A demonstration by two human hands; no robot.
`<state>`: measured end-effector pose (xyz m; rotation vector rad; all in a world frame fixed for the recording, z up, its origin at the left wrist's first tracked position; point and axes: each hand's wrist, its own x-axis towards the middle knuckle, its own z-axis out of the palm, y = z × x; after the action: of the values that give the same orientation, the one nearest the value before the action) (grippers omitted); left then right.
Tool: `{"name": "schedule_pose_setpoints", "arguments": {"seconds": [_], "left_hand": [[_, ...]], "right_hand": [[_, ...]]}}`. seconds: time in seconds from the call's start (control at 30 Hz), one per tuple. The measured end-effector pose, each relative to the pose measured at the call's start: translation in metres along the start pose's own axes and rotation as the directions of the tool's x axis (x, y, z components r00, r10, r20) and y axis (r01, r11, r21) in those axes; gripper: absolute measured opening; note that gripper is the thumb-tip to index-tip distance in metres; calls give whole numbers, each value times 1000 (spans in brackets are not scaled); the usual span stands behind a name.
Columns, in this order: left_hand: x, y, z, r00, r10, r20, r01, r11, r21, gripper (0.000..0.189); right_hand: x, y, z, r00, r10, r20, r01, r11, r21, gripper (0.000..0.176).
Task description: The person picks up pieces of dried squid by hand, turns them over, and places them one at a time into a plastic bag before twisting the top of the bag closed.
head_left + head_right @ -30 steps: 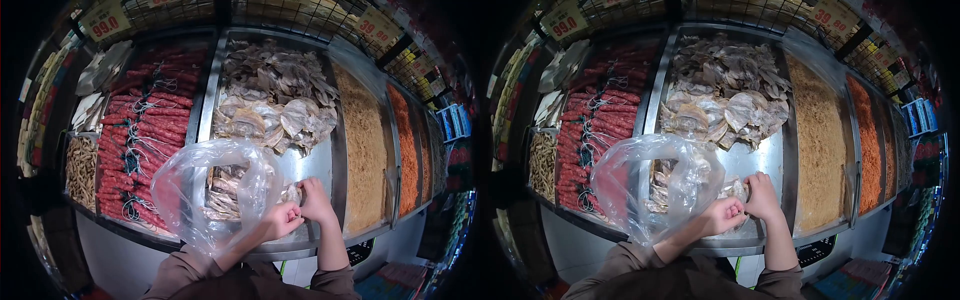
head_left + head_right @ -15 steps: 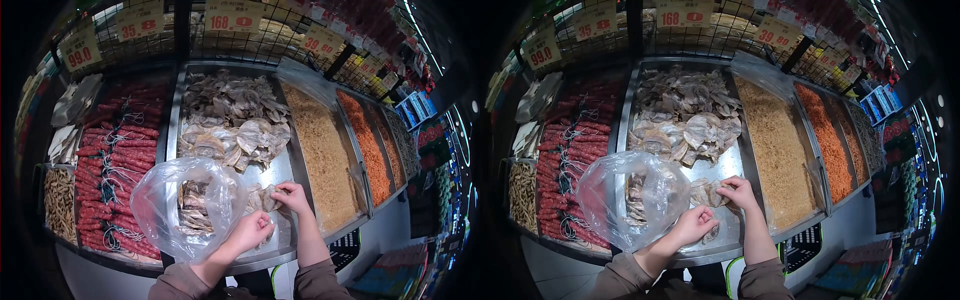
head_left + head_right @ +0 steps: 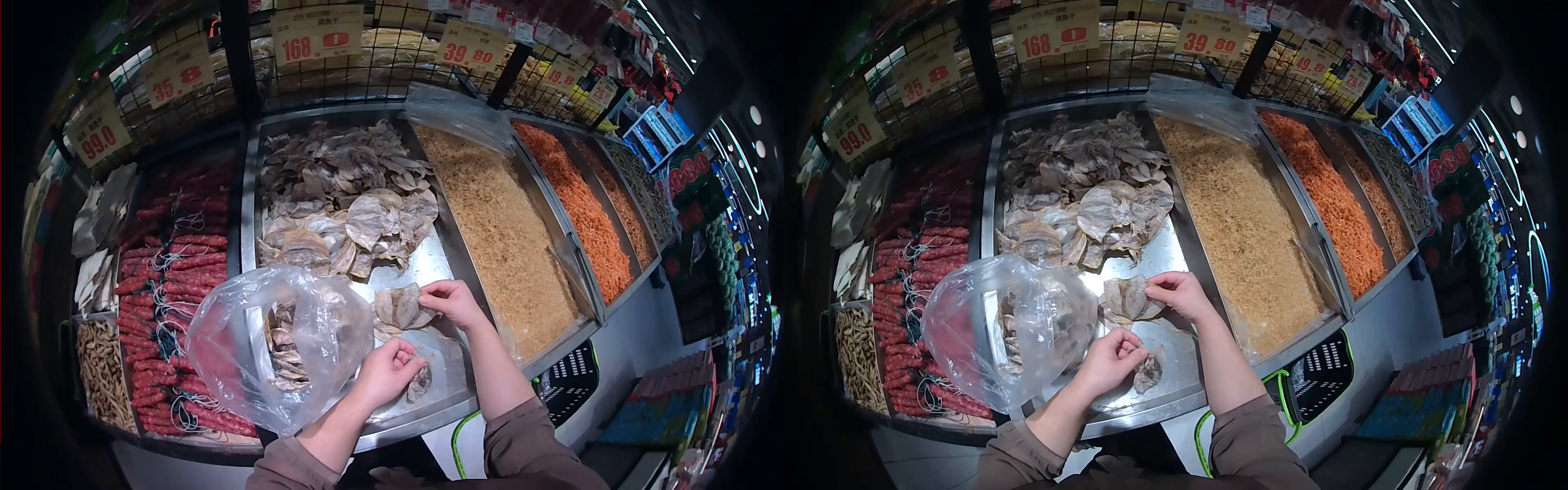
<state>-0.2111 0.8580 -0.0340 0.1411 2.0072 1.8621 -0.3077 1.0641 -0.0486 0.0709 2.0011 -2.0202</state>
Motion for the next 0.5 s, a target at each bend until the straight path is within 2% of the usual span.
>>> {"name": "schedule_pose_setpoints", "arguments": {"seconds": [0.13,0.17,0.27,0.37,0.47,0.5], "left_hand": [[0,0,0,1000,0,-1,0,1000,-22,27],[-1,1,0,1000,-9,1,9,1000,-28,27],[-2,6,1,1000,-17,24,18,999,-34,18],[-4,9,2,998,-17,56,25,988,-150,19],[-4,15,1,993,-97,72,107,983,-149,20],[-4,14,2,995,-82,63,89,989,-114,22]], "right_hand": [[1,-3,-1,999,49,15,-48,999,-15,18],[2,-2,-2,1000,18,-3,-18,1000,8,17],[1,-1,-5,997,1,-79,8,993,122,15],[3,6,-10,990,-34,-138,66,970,233,15],[4,4,-8,986,-58,-155,108,936,335,15],[4,2,-7,988,-61,-140,107,932,346,16]]}}
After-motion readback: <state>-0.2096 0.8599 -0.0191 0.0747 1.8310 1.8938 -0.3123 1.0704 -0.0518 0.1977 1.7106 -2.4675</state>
